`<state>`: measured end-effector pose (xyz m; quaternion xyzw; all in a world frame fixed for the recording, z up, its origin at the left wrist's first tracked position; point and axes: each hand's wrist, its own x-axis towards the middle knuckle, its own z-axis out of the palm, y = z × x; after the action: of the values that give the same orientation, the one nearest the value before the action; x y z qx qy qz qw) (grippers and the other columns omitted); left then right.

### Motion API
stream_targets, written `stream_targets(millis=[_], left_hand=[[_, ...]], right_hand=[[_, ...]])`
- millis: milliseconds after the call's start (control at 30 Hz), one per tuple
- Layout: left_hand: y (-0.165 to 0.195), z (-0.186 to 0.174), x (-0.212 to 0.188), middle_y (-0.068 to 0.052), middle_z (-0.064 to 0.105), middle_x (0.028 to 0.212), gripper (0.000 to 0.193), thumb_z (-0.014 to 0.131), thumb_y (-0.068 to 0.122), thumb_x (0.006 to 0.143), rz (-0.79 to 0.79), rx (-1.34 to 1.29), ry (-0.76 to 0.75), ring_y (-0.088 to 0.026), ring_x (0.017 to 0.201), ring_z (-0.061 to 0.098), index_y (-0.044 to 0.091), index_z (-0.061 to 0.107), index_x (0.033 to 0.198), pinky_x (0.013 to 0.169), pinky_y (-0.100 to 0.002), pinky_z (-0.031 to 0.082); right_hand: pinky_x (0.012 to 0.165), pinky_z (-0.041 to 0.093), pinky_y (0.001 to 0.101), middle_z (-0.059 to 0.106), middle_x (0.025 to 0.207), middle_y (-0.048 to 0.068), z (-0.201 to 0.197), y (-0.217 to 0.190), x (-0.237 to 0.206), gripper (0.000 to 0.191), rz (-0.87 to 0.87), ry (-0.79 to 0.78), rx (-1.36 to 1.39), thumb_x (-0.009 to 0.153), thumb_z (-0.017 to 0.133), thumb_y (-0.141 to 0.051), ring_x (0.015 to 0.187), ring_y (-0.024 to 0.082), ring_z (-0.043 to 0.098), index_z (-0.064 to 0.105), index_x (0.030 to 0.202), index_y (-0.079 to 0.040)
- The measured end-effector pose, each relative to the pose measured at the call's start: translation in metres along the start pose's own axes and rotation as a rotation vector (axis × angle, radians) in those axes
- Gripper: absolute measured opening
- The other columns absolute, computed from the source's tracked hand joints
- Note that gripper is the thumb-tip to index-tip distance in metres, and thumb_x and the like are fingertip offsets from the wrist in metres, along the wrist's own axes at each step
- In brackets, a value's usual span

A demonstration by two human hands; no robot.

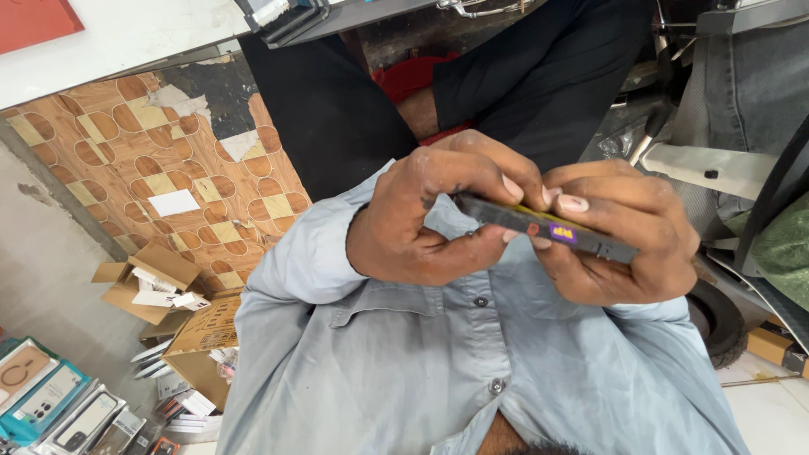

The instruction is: The person applies adhesive along the edges of a smartphone frame, then aligns and presses a display assembly onto the frame. The person manipulates the phone and display, removes protective film, and inspects the assembled unit.

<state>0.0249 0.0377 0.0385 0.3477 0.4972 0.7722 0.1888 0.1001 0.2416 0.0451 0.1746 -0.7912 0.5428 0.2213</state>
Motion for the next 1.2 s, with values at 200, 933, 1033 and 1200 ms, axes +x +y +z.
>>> stream_targets(millis=[200, 933, 1033, 1200], left_hand=[[-0.002, -0.005, 0.007, -0.017, 0.064, 0.118, 0.047, 0.078, 0.000, 0.095, 0.169, 0.116, -0.079, -0.028, 0.111, 0.070, 0.007, 0.043, 0.126, 0.089, -0.035, 0.064], [0.008, -0.001, -0.001, -0.018, 0.066, 0.112, 0.043, 0.074, -0.008, 0.096, -0.113, 0.086, 0.121, -0.012, 0.098, 0.069, 0.008, 0.039, 0.117, 0.084, -0.025, 0.058], [0.003, 0.003, -0.004, -0.016, 0.067, 0.110, 0.042, 0.074, -0.007, 0.100, -0.160, -0.015, 0.176, -0.008, 0.097, 0.069, 0.009, 0.040, 0.117, 0.083, -0.022, 0.059], [0.000, 0.006, -0.010, -0.013, 0.066, 0.117, 0.043, 0.078, -0.002, 0.103, -0.230, -0.066, 0.228, -0.006, 0.100, 0.067, 0.008, 0.042, 0.123, 0.086, -0.020, 0.058]], right_hand=[[0.076, 0.068, 0.0403, 0.060, 0.103, 0.018, -0.010, -0.013, 0.006, 0.041, 0.066, -0.116, 0.010, 0.084, 0.084, 0.000, 0.091, 0.035, 0.073, 0.054, 0.112, 0.003], [0.076, 0.064, 0.0329, 0.064, 0.113, 0.023, -0.002, -0.005, -0.005, 0.041, 0.208, -0.116, -0.010, 0.089, 0.082, 0.006, 0.097, 0.028, 0.073, 0.058, 0.121, 0.007], [0.075, 0.063, 0.0329, 0.065, 0.110, 0.024, -0.001, -0.004, -0.010, 0.039, 0.223, -0.098, 0.005, 0.086, 0.082, 0.006, 0.096, 0.027, 0.073, 0.059, 0.117, 0.009], [0.073, 0.059, 0.0283, 0.068, 0.113, 0.024, -0.003, 0.001, -0.017, 0.038, 0.271, -0.079, 0.031, 0.087, 0.084, 0.004, 0.094, 0.023, 0.070, 0.059, 0.116, 0.007]])
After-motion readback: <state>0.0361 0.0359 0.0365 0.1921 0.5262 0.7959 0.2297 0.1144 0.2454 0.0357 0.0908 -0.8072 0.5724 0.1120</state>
